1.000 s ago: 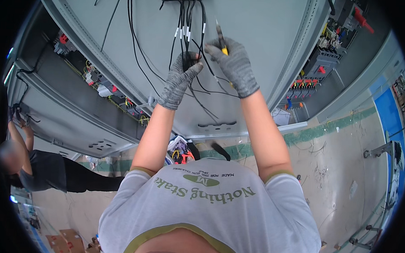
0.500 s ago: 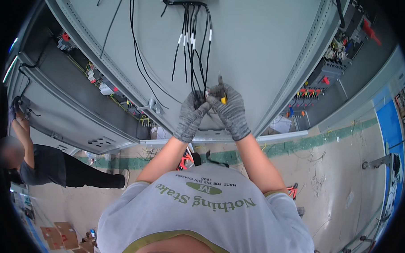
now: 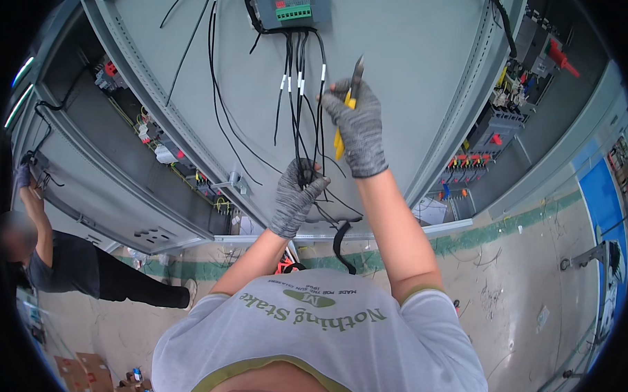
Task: The person strips insulation from multiple black wires using pliers and organizes them inside an open electrical cabinet. They repeatedly cut wire ends and align the bundle near a terminal block mounted on the cabinet door.
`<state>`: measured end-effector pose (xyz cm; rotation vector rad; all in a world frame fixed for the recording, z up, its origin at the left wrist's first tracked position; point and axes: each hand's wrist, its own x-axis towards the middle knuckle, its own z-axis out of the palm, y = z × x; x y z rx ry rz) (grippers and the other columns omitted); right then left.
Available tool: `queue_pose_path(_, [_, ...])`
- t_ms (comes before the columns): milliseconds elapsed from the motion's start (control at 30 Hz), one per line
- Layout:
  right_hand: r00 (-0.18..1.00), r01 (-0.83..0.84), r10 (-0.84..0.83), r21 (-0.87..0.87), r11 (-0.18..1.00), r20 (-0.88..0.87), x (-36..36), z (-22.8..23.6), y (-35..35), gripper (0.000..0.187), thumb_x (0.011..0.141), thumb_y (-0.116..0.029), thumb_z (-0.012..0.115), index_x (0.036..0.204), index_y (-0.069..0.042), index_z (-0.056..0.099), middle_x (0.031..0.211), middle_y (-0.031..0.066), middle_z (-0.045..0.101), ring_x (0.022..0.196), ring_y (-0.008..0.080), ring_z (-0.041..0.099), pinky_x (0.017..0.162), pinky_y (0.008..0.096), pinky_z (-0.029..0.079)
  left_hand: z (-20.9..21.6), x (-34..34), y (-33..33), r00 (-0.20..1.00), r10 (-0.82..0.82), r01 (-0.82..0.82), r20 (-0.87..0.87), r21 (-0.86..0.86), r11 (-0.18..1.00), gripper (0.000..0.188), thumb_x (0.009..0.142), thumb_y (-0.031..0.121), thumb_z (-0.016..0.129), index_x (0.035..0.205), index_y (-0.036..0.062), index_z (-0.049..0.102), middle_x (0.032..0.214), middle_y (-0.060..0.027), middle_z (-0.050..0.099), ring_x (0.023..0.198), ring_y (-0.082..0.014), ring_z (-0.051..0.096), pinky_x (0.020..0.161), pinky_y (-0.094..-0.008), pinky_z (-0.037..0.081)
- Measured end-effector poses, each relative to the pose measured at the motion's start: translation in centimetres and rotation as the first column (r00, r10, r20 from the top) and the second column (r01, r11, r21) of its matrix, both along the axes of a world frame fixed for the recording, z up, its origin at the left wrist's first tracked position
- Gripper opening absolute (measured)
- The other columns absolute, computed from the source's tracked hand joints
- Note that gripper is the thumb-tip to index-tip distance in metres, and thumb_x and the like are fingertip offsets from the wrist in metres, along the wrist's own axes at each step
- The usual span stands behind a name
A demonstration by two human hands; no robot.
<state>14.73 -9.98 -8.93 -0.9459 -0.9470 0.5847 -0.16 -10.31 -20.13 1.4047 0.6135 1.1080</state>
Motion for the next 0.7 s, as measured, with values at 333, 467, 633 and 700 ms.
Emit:
queue_pose_path(333, [0.990,0.116,-0.118,0.028,0.993,0.077,0.2,0.3,-0.6,0.027,0.084,-0.018,0.073,0.101,0.000,0.064,0.089,0.0064,0.069,0.075,0.0101,0.060,0.069,0.0247,0.051,-1.2,0.3,1.5,0.806,0.546,-0.212,-0.226,0.753,0.623,0.050,0.083,0.014,0.070,0.126,0.0011,0.048,0.104,-0.0140,0.063,0.096,-0.0259,0.062,0.087,-0.0357,0.049])
queue_pose_path(467, [0.975,0.099,-0.107,0.051,0.994,0.195,-1.6,-2.2,0.2,0.035,0.079,-0.024,0.078,0.100,0.001,0.065,0.088,0.0075,0.069,0.079,0.0143,0.063,0.076,0.0286,0.052,1.0,-1.9,0.7,0.651,0.660,-0.066,-0.375,0.838,0.541,0.048,0.086,0.021,0.066,0.127,0.0023,0.051,0.109,-0.0183,0.062,0.100,-0.0327,0.060,0.091,-0.0409,0.048])
queue_pose_path(633, [0.950,0.170,-0.155,-0.035,0.985,0.270,-1.6,-1.6,0.8,0.032,0.078,-0.017,0.079,0.101,0.001,0.066,0.090,0.0073,0.069,0.085,0.0133,0.064,0.082,0.0269,0.052,8.6,-6.6,0.0,0.648,0.708,-0.167,-0.282,0.854,0.493,0.022,0.088,0.019,0.065,0.104,0.0029,0.066,0.093,-0.0136,0.067,0.080,-0.0261,0.066,0.074,-0.0356,0.052])
queue_pose_path(700, [0.959,0.153,-0.141,-0.027,0.988,0.247,-2.0,-1.2,0.6,0.032,0.078,-0.017,0.079,0.100,0.002,0.066,0.090,0.0074,0.069,0.084,0.0132,0.064,0.082,0.0269,0.052,11.7,-6.8,1.2,0.689,0.724,-0.350,-0.036,0.858,0.376,0.011,0.086,0.011,0.065,0.096,0.0055,0.065,0.083,-0.0100,0.065,0.077,-0.0286,0.062,0.071,-0.0355,0.050])
